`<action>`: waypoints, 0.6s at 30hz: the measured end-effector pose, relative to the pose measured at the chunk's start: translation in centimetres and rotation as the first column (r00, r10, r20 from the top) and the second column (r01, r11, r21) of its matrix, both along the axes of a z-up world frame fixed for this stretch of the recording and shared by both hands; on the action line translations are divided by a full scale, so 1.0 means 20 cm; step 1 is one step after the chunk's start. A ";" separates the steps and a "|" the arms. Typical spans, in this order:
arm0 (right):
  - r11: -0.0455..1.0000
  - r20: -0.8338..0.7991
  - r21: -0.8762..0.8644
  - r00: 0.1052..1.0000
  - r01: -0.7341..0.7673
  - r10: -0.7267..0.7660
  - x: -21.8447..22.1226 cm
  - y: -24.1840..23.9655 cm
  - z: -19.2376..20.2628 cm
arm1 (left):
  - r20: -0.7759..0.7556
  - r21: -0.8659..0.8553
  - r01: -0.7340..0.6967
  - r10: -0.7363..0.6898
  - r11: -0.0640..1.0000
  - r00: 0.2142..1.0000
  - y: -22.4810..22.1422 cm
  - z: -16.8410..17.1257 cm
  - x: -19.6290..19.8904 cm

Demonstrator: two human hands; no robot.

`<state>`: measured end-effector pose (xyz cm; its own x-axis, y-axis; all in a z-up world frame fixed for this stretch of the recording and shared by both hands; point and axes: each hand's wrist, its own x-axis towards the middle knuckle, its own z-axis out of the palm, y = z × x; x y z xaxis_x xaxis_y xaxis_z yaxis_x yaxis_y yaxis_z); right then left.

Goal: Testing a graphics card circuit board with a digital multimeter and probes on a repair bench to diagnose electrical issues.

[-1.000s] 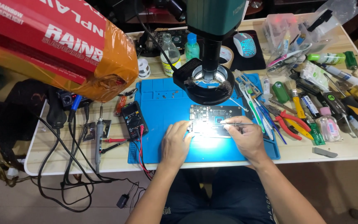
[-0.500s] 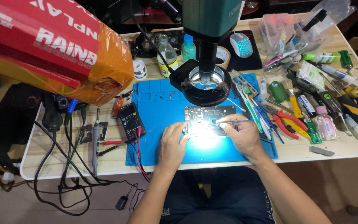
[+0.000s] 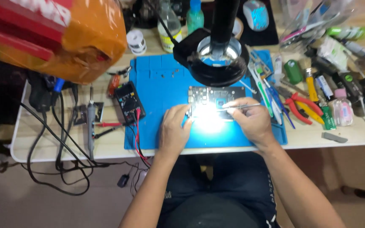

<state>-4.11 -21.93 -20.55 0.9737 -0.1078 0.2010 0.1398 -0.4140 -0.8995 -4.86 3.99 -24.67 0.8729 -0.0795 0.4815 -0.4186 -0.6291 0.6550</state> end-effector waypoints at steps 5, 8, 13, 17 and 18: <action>0.993 0.059 0.087 0.995 -0.085 0.080 0.00 0.00 0.05 | -0.018 -0.003 -0.002 0.002 1.000 1.000 0.00 0.00 0.00; 0.983 0.090 0.133 0.989 -0.128 0.116 -0.01 -0.02 0.03 | -0.025 -0.005 -0.004 0.004 1.000 1.000 0.01 -0.01 -0.01; 0.982 0.102 0.136 0.988 -0.133 0.119 0.00 -0.04 0.00 | -0.029 -0.011 -0.004 0.004 1.000 1.000 0.00 -0.02 -0.01; 0.982 0.100 0.124 0.986 -0.143 0.131 0.00 -0.05 -0.02 | -0.034 -0.018 -0.009 0.009 1.000 0.999 0.00 0.00 -0.01; 0.984 0.102 0.101 0.985 -0.147 0.137 0.01 -0.05 -0.04 | -0.035 -0.014 -0.011 0.010 1.000 0.999 0.00 0.01 -0.01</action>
